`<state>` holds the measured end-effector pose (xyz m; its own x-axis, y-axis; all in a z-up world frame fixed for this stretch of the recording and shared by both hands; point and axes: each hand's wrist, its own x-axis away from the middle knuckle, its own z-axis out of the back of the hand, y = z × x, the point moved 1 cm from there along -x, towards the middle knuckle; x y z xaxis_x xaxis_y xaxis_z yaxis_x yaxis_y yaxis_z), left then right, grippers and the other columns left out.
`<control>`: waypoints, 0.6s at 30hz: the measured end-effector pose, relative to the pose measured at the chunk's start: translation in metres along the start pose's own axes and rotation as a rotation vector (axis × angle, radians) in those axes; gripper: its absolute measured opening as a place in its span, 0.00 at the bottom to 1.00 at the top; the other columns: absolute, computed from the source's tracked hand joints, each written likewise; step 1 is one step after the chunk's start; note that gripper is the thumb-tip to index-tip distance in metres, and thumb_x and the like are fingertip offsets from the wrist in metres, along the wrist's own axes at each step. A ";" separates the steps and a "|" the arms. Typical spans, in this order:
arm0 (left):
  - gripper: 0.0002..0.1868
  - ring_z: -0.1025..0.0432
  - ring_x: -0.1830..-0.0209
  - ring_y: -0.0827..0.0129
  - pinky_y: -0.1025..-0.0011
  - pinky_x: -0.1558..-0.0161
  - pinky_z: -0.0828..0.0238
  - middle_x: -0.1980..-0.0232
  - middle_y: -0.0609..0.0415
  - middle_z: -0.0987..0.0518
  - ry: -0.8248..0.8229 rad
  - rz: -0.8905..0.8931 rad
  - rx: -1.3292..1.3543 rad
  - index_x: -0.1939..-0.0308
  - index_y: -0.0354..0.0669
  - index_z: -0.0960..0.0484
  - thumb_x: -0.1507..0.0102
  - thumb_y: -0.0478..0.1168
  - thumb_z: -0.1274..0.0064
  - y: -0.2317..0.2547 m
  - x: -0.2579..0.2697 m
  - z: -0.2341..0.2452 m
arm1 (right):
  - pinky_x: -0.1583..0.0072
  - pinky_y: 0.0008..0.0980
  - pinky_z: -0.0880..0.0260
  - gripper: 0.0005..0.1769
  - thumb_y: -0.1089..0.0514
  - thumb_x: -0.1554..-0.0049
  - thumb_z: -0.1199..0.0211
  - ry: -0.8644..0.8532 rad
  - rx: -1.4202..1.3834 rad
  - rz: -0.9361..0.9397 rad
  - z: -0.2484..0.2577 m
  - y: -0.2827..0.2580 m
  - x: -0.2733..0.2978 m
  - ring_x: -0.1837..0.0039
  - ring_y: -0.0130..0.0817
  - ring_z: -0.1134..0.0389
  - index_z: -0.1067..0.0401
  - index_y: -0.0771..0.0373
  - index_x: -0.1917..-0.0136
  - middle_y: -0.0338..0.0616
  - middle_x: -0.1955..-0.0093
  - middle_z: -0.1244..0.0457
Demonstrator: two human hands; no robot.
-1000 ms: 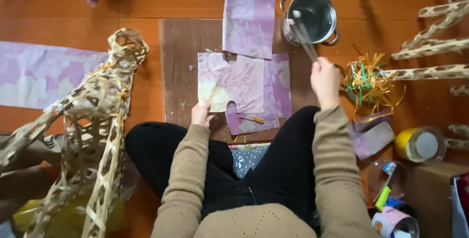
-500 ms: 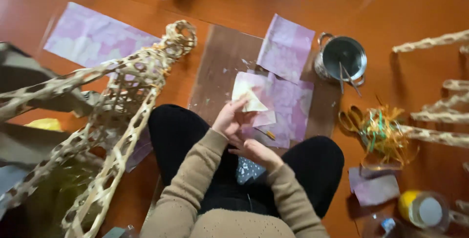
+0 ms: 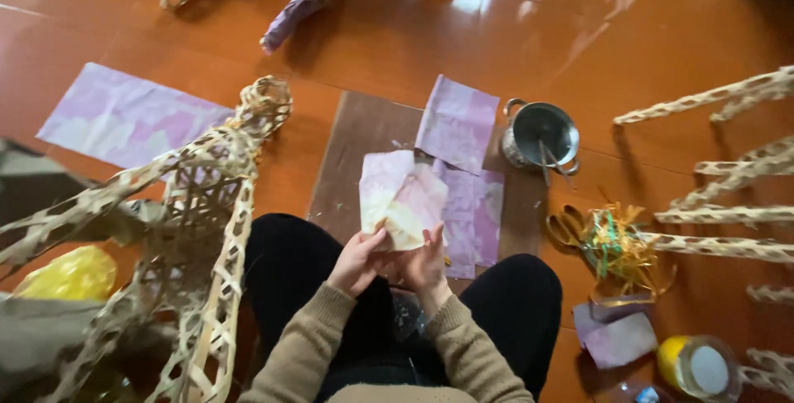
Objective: Crafting a giraffe sculpture by weaving a wicker frame and covering it with patterned paper
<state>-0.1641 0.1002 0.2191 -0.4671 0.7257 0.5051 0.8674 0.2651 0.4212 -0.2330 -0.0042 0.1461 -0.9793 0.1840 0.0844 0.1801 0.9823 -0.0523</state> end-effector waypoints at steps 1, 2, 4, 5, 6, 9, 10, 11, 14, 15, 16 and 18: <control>0.16 0.24 0.63 0.50 0.38 0.52 0.27 0.65 0.43 0.25 0.030 0.014 -0.081 0.53 0.25 0.28 0.38 0.36 0.44 -0.006 -0.001 0.013 | 0.42 0.48 0.36 0.31 0.39 0.46 0.39 0.477 0.108 0.331 -0.039 -0.001 0.000 0.44 0.47 0.37 0.35 0.67 0.43 0.54 0.44 0.41; 0.17 0.23 0.64 0.44 0.37 0.57 0.25 0.63 0.37 0.23 0.059 0.027 -0.162 0.52 0.25 0.29 0.38 0.35 0.44 -0.012 -0.001 0.026 | 0.46 0.35 0.31 0.16 0.54 0.43 0.34 0.954 0.209 0.663 -0.080 -0.001 0.002 0.54 0.37 0.33 0.28 0.72 0.57 0.49 0.58 0.38; 0.22 0.23 0.56 0.49 0.46 0.53 0.26 0.53 0.40 0.23 0.049 -0.135 -0.442 0.48 0.32 0.24 0.44 0.36 0.37 -0.002 -0.005 0.064 | 0.45 0.36 0.29 0.13 0.58 0.41 0.39 1.010 0.348 0.649 -0.153 0.008 0.003 0.50 0.39 0.32 0.30 0.69 0.46 0.53 0.51 0.36; 0.28 0.24 0.48 0.53 0.55 0.48 0.26 0.42 0.43 0.23 0.044 -0.307 -0.718 0.45 0.39 0.19 0.49 0.37 0.31 0.007 -0.008 0.082 | 0.44 0.38 0.27 0.19 0.62 0.40 0.44 1.063 0.490 0.621 -0.190 0.013 0.002 0.45 0.40 0.30 0.33 0.67 0.35 0.57 0.44 0.34; 0.28 0.24 0.48 0.53 0.55 0.48 0.26 0.42 0.43 0.23 0.036 -0.311 -0.723 0.45 0.39 0.19 0.49 0.37 0.31 0.020 -0.010 0.103 | 0.44 0.38 0.27 0.19 0.62 0.40 0.44 1.057 0.486 0.629 -0.173 -0.002 0.009 0.45 0.40 0.30 0.33 0.67 0.35 0.57 0.44 0.34; 0.39 0.33 0.47 0.64 0.65 0.40 0.35 0.48 0.46 0.34 0.633 -1.037 -0.886 0.35 0.37 0.39 0.47 0.27 0.36 0.072 -0.005 0.148 | 0.50 0.47 0.23 0.19 0.50 0.42 0.38 0.960 0.188 0.732 -0.134 -0.036 0.027 0.50 0.44 0.28 0.27 0.67 0.45 0.62 0.48 0.33; 0.42 0.38 0.40 0.69 0.71 0.34 0.42 0.39 0.48 0.36 0.658 -1.226 -0.823 0.31 0.40 0.46 0.43 0.27 0.36 0.091 0.000 0.151 | 0.45 0.51 0.28 0.25 0.44 0.43 0.41 0.877 0.138 0.686 -0.132 -0.041 0.032 0.44 0.48 0.31 0.28 0.67 0.43 0.62 0.43 0.35; 0.46 0.42 0.32 0.74 0.77 0.29 0.50 0.30 0.50 0.39 0.681 -1.410 -0.757 0.27 0.43 0.54 0.39 0.28 0.37 0.110 0.007 0.155 | 0.39 0.54 0.32 0.31 0.38 0.43 0.44 0.797 0.085 0.638 -0.129 -0.045 0.037 0.38 0.52 0.35 0.30 0.66 0.40 0.63 0.38 0.38; 0.40 0.45 0.29 0.61 0.62 0.31 0.48 0.32 0.37 0.38 0.826 -1.900 -1.759 0.28 0.29 0.48 0.31 0.47 0.41 0.146 0.012 0.089 | 0.30 0.60 0.46 0.35 0.34 0.43 0.49 0.661 0.123 0.657 -0.076 -0.071 0.041 0.29 0.53 0.44 0.35 0.56 0.31 0.56 0.30 0.43; 0.40 0.45 0.29 0.61 0.62 0.31 0.48 0.32 0.37 0.38 0.820 -1.892 -1.768 0.28 0.29 0.48 0.31 0.47 0.41 0.145 0.011 0.080 | 0.30 0.60 0.46 0.35 0.34 0.43 0.49 0.671 0.118 0.657 -0.075 -0.073 0.044 0.29 0.53 0.44 0.35 0.56 0.31 0.56 0.30 0.43; 0.22 0.34 0.41 0.56 0.63 0.39 0.37 0.45 0.37 0.29 0.699 -1.799 -1.331 0.46 0.30 0.33 0.36 0.35 0.39 0.146 0.010 0.072 | 0.30 0.60 0.46 0.34 0.35 0.43 0.50 0.657 0.134 0.694 -0.075 -0.075 0.047 0.29 0.53 0.44 0.35 0.56 0.31 0.55 0.30 0.43; 0.07 0.24 0.53 0.52 0.64 0.48 0.26 0.57 0.37 0.19 0.566 -1.659 -0.924 0.63 0.31 0.19 0.41 0.24 0.36 0.154 0.006 0.056 | 0.29 0.59 0.46 0.33 0.36 0.42 0.51 0.646 0.141 0.736 -0.073 -0.085 0.056 0.28 0.52 0.44 0.35 0.57 0.31 0.54 0.30 0.42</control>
